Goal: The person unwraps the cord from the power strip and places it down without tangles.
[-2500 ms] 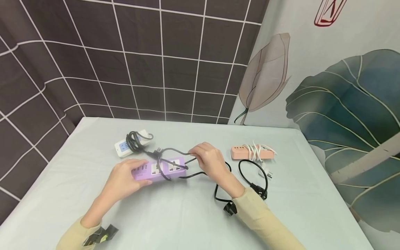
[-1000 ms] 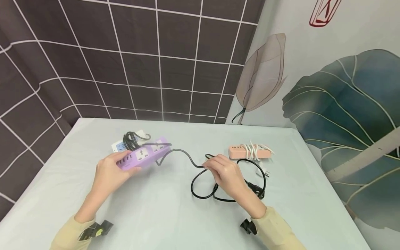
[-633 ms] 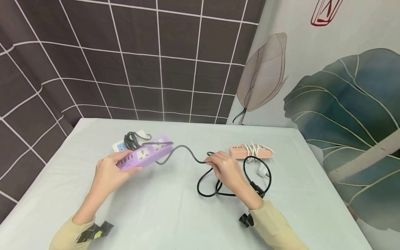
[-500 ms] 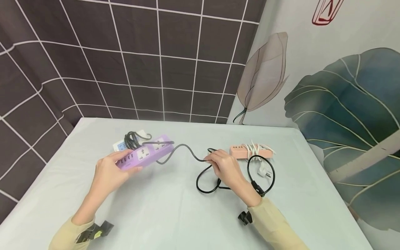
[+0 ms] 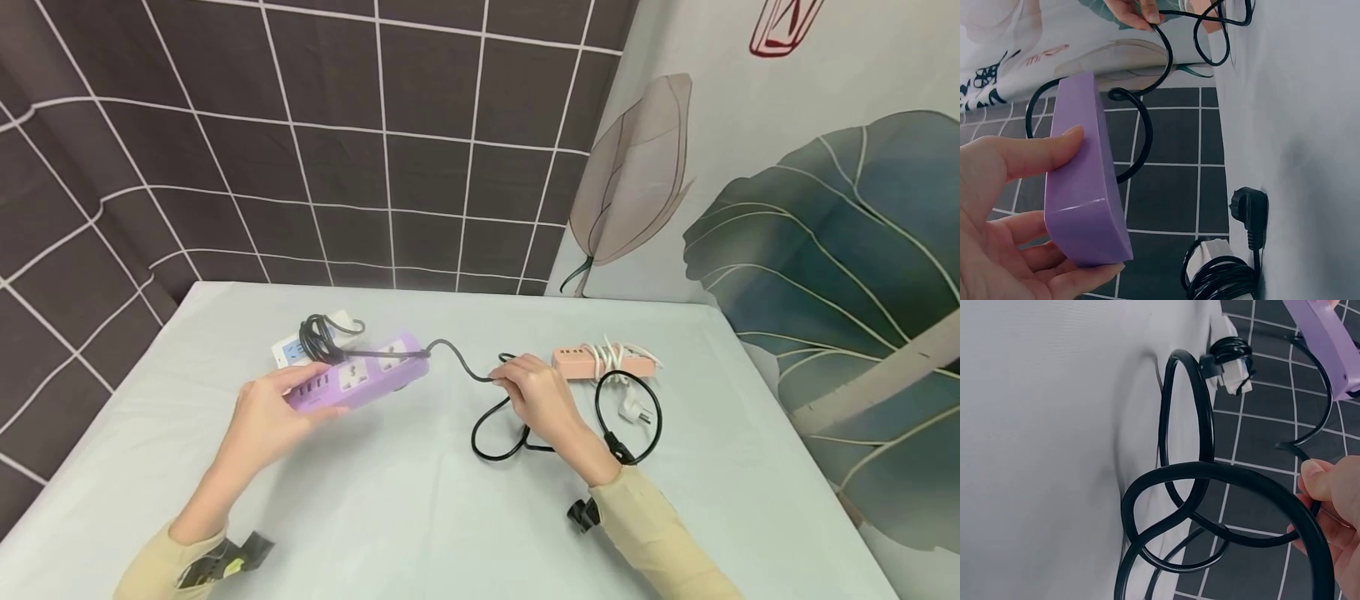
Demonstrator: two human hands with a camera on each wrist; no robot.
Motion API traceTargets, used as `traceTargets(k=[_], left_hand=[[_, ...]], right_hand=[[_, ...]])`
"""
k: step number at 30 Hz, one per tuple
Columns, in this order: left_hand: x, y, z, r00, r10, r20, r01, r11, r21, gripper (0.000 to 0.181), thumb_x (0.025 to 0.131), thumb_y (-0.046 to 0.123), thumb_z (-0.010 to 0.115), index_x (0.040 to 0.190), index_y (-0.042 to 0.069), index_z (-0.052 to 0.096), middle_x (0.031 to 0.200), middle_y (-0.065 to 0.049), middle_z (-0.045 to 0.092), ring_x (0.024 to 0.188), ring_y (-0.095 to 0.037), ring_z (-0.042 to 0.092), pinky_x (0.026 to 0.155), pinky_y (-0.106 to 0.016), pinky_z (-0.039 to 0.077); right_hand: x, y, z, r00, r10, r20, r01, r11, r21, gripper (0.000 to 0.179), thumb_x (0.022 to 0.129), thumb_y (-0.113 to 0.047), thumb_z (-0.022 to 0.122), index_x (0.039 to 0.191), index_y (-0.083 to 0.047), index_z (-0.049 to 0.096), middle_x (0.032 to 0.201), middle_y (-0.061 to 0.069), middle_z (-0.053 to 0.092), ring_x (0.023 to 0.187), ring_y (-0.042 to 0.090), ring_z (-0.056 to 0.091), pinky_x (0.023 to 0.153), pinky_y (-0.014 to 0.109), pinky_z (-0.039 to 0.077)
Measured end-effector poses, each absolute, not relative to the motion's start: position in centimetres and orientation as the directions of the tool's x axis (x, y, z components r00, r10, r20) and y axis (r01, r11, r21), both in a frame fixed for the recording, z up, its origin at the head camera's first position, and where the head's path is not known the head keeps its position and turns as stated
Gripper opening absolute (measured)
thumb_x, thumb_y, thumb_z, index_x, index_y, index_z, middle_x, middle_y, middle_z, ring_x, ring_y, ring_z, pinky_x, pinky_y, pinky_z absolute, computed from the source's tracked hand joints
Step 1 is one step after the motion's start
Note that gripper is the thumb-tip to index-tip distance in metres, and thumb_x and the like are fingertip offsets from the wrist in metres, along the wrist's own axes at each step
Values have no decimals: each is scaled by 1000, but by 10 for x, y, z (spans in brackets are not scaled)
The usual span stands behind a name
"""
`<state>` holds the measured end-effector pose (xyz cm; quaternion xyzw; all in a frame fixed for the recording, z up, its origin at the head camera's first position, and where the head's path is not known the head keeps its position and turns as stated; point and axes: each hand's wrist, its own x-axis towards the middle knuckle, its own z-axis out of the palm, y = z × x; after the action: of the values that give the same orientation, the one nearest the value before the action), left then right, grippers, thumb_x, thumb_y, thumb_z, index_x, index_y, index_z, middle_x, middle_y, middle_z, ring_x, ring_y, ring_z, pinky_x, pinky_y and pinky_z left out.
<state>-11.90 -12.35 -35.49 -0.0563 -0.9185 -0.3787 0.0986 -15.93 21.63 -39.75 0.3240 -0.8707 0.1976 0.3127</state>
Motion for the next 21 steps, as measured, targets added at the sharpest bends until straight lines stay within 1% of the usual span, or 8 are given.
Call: traceTargets(k=[3, 7, 11, 14, 17, 21], left_hand=[[-118, -123, -356, -968, 89, 233, 226, 706, 672, 59, 64, 20, 88, 118, 6, 68, 118, -17, 68, 106, -34, 64, 87, -48, 48], [-118, -122, -360, -954, 163, 251, 292, 692, 661, 59, 60, 18, 89, 114, 4, 70, 117, -14, 69, 112, -33, 62, 91, -49, 48], [-118, -122, -362, -956, 210, 207, 295, 699, 651, 61, 60, 20, 89, 115, 2, 69, 118, -15, 68, 112, -35, 61, 93, -49, 47], [-117, -121, -364, -958, 228, 172, 284, 717, 637, 63, 61, 22, 88, 117, 1, 67, 118, -17, 68, 111, -35, 62, 93, -49, 48], [-117, -120, -367, -958, 239, 162, 287, 740, 608, 62, 61, 22, 88, 116, 2, 68, 118, -17, 68, 112, -36, 61, 95, -50, 47], [-117, -118, -372, -954, 248, 166, 299, 778, 553, 61, 60, 21, 89, 115, 2, 69, 117, -17, 68, 113, -37, 60, 96, -52, 45]], right_hand=[[-162, 215, -397, -611, -432, 663, -674, 724, -149, 13, 78, -2, 75, 87, -12, 73, 81, 1, 72, 71, 14, 64, 60, 29, 49], [-164, 214, -398, -656, -389, 647, -625, 760, -177, 11, 79, -3, 75, 87, -11, 74, 82, 3, 72, 71, 15, 64, 59, 29, 49], [-166, 213, -397, -692, -332, 641, -571, 795, -205, 11, 79, -4, 75, 89, -9, 74, 84, 5, 73, 70, 17, 65, 57, 28, 49], [-167, 213, -395, -698, -313, 645, -555, 805, -210, 11, 79, -4, 75, 90, -8, 75, 84, 7, 73, 71, 19, 66, 57, 29, 49], [-166, 214, -390, -695, -299, 654, -546, 811, -210, 12, 80, -4, 75, 91, -8, 75, 84, 6, 73, 71, 18, 65, 55, 27, 48], [-163, 216, -383, -681, -271, 681, -520, 834, -188, 13, 80, -5, 75, 89, -13, 75, 83, 3, 74, 67, 15, 64, 50, 26, 43]])
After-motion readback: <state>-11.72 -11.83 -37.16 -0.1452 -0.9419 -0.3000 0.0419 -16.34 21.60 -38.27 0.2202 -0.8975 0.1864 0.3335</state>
